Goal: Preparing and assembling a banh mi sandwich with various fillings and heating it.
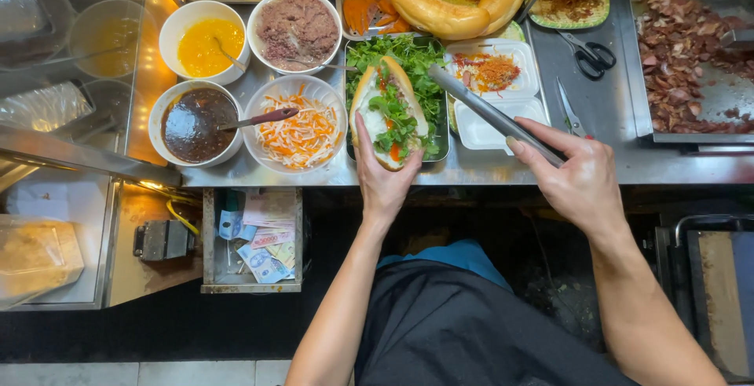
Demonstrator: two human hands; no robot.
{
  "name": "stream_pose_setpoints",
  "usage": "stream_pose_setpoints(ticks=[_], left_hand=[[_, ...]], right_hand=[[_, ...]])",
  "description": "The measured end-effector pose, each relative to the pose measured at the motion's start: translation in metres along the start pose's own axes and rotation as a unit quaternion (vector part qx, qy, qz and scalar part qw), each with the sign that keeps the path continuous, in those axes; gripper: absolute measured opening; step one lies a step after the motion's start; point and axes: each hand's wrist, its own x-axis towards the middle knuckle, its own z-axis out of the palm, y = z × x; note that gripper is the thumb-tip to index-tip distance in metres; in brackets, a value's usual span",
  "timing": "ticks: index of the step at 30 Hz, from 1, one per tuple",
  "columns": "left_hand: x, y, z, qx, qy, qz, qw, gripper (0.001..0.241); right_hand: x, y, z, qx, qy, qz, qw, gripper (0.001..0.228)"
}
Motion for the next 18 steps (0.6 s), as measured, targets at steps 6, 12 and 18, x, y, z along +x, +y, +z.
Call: stream_pose_setpoints(ticks=[6, 12, 18], left_hand=[[0.000, 0.005, 0.028, -0.067, 0.007, -0.055, 0.996, 0.123], [-0.003, 0.015, 0.035, -0.075, -0.011, -0.018, 0.997, 0.121], [-0.013, 0.029, 0.057, -0.083, -0.081, -0.008, 0.993, 0.122]], right_hand=[[-0.012, 0.020, 0.039, -0.029, 0.012, -0.084, 0.996, 0.036], [-0.024, 0.014, 0.022, -0.053, 0.047, -0.083, 0.994, 0.040], [-0.026, 0.038, 0.023, -0.060, 0.083, -0.031, 0.994, 0.038]])
